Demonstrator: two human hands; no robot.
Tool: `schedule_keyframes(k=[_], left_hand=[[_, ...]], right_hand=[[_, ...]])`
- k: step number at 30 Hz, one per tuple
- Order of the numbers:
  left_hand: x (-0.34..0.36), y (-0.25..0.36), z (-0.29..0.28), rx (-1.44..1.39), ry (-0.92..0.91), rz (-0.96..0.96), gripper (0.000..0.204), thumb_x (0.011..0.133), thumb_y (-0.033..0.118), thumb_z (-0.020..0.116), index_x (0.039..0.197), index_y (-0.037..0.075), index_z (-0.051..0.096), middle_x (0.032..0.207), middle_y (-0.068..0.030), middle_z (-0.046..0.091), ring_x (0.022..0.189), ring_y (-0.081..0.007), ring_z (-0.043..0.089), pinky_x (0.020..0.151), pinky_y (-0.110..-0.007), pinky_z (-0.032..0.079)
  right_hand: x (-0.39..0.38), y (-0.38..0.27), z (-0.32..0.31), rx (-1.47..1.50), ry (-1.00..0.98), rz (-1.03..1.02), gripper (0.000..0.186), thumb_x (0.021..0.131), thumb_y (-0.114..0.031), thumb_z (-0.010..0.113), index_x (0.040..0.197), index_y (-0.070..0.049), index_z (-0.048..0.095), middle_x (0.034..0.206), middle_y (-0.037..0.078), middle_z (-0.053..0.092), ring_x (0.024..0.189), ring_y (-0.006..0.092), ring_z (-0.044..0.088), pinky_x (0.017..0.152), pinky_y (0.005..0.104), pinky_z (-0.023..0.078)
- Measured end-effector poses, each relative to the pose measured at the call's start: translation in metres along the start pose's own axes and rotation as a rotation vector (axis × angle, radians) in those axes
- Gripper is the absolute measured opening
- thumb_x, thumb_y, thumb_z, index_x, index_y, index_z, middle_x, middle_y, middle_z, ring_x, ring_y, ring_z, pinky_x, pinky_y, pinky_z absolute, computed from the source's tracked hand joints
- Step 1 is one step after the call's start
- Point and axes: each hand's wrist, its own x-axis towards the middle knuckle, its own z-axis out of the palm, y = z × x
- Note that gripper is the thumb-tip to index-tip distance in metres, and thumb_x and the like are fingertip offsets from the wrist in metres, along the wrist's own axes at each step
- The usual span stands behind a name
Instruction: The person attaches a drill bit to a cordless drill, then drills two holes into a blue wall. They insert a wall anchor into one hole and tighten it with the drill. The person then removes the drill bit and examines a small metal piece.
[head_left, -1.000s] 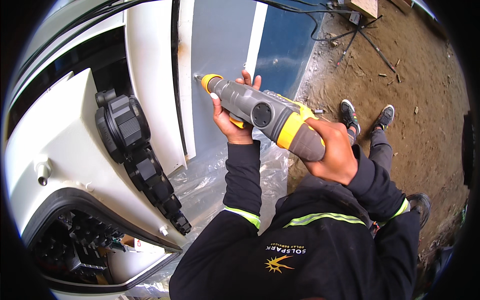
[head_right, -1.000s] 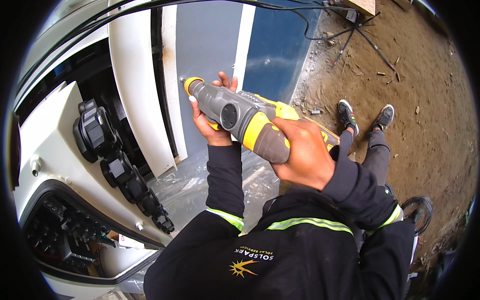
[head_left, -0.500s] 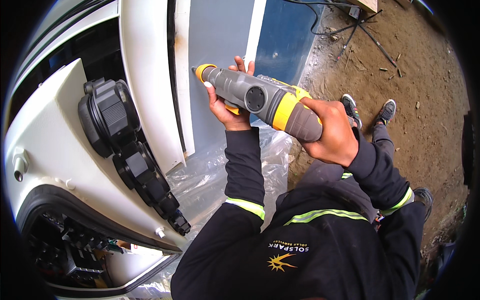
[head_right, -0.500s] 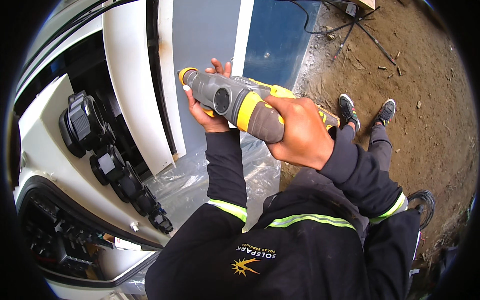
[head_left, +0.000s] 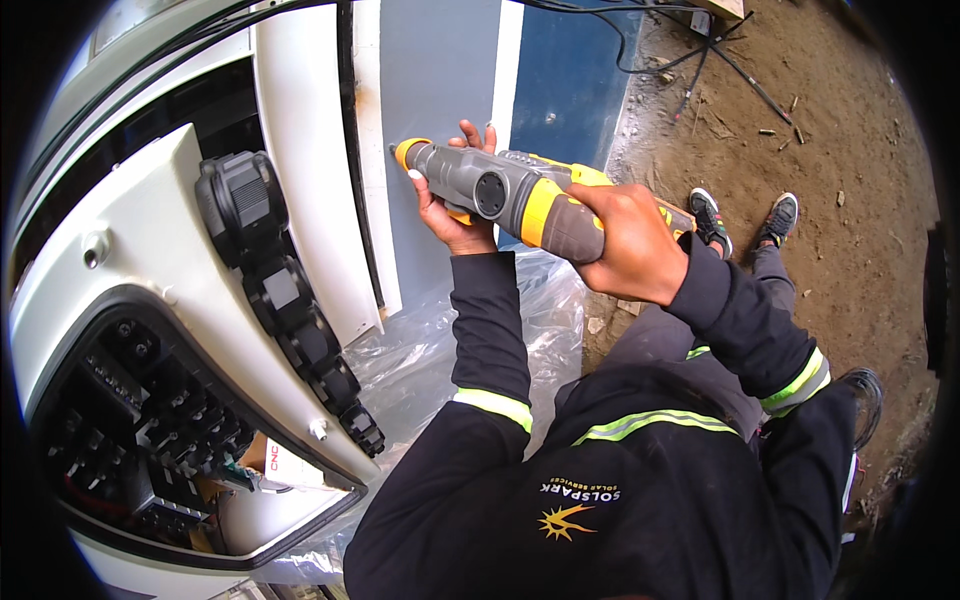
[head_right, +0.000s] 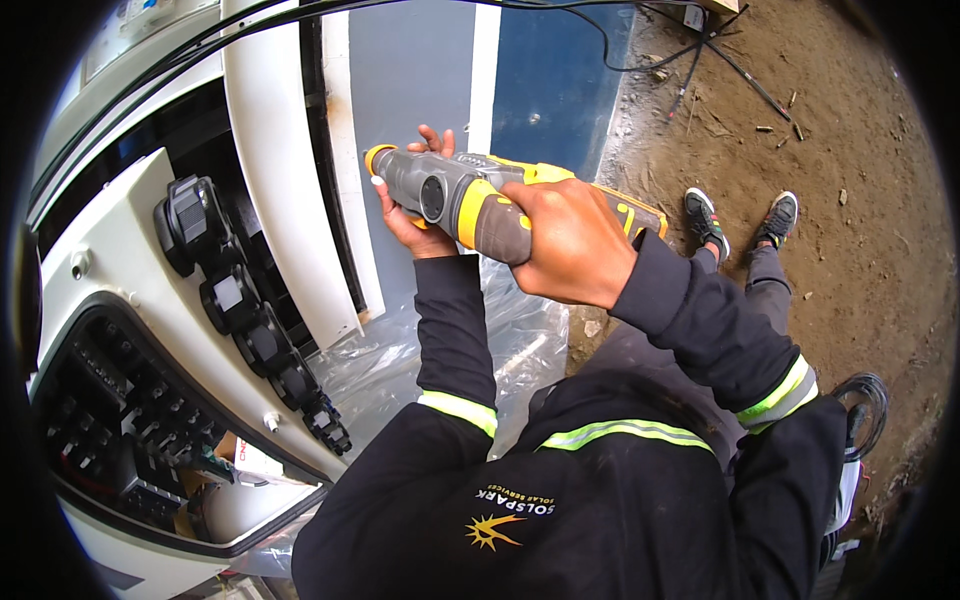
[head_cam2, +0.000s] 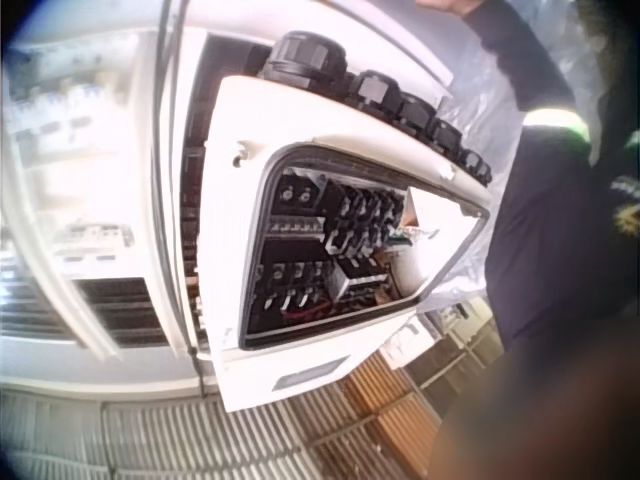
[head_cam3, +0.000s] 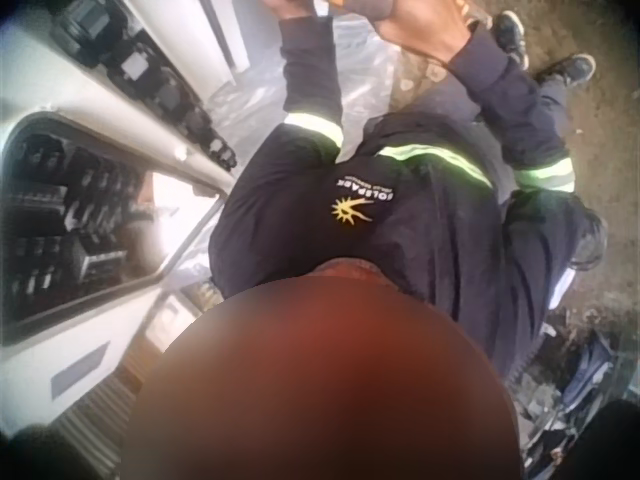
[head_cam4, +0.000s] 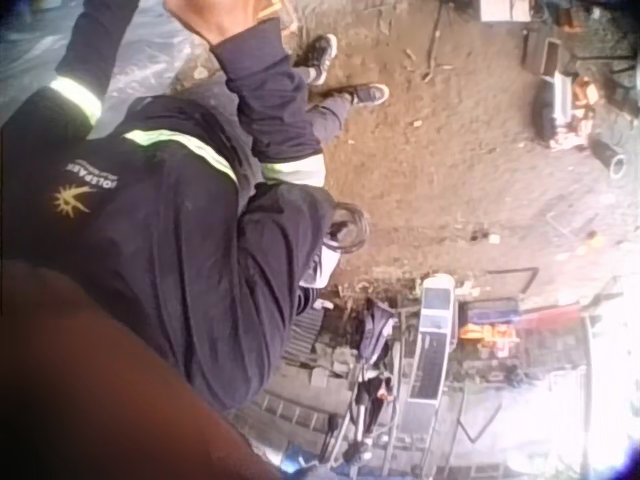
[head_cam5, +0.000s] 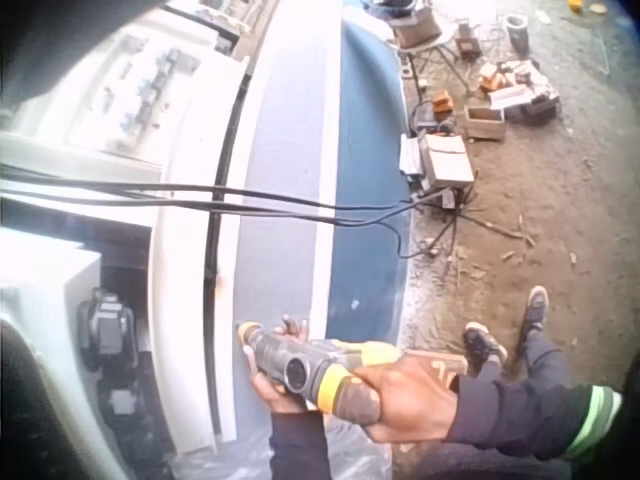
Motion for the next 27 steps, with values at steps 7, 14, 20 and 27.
schedule_keyframes(k=[7,14,20,27], left_hand=[[-0.001,0.0017,0.0024,0.054,-0.021,-0.028,0.07,0.101,0.051,0.063,0.131,-0.011,0.055,0.126,-0.0225,0.066,0.149,-0.0396,0.044,0.133,-0.062,0.021],[0.0006,-0.0017,0.003,-0.017,0.078,-0.027,0.07,0.102,0.051,0.063,0.129,-0.012,0.054,0.124,-0.023,0.067,0.145,-0.0391,0.048,0.132,-0.063,0.021],[-0.0003,0.0023,0.0014,-0.067,-0.076,-0.09,0.074,0.1,0.052,0.065,0.133,-0.014,0.056,0.143,-0.0263,0.056,0.149,-0.0464,0.041,0.132,-0.064,0.02],[0.0012,0.0017,0.0003,-0.005,-0.005,-0.044,0.074,0.1,0.052,0.066,0.132,-0.013,0.057,0.142,-0.0264,0.056,0.15,-0.0452,0.041,0.132,-0.064,0.02]], right_hand=[[-0.0016,0.0019,0.0055,0.025,0.026,0.009,0.034,0.068,-0.004,0.073,0.102,0.001,0.071,0.083,0.025,0.071,0.083,0.0468,0.071,0.075,0.0505,0.057],[0.0005,0.0013,-0.0017,0.011,0.044,0.004,0.037,0.069,-0.005,0.074,0.105,0.001,0.074,0.083,0.025,0.072,0.082,0.0456,0.072,0.074,0.0486,0.058],[0.001,-0.0028,-0.0008,-0.039,0.043,0.018,0.032,0.072,-0.008,0.075,0.103,0.001,0.074,0.082,0.025,0.072,0.081,0.0442,0.073,0.073,0.0479,0.059],[0.0024,-0.0005,-0.0002,-0.008,0.05,0.051,0.035,0.07,-0.008,0.076,0.104,0.0,0.074,0.084,0.025,0.073,0.082,0.0451,0.073,0.074,0.0489,0.059]])
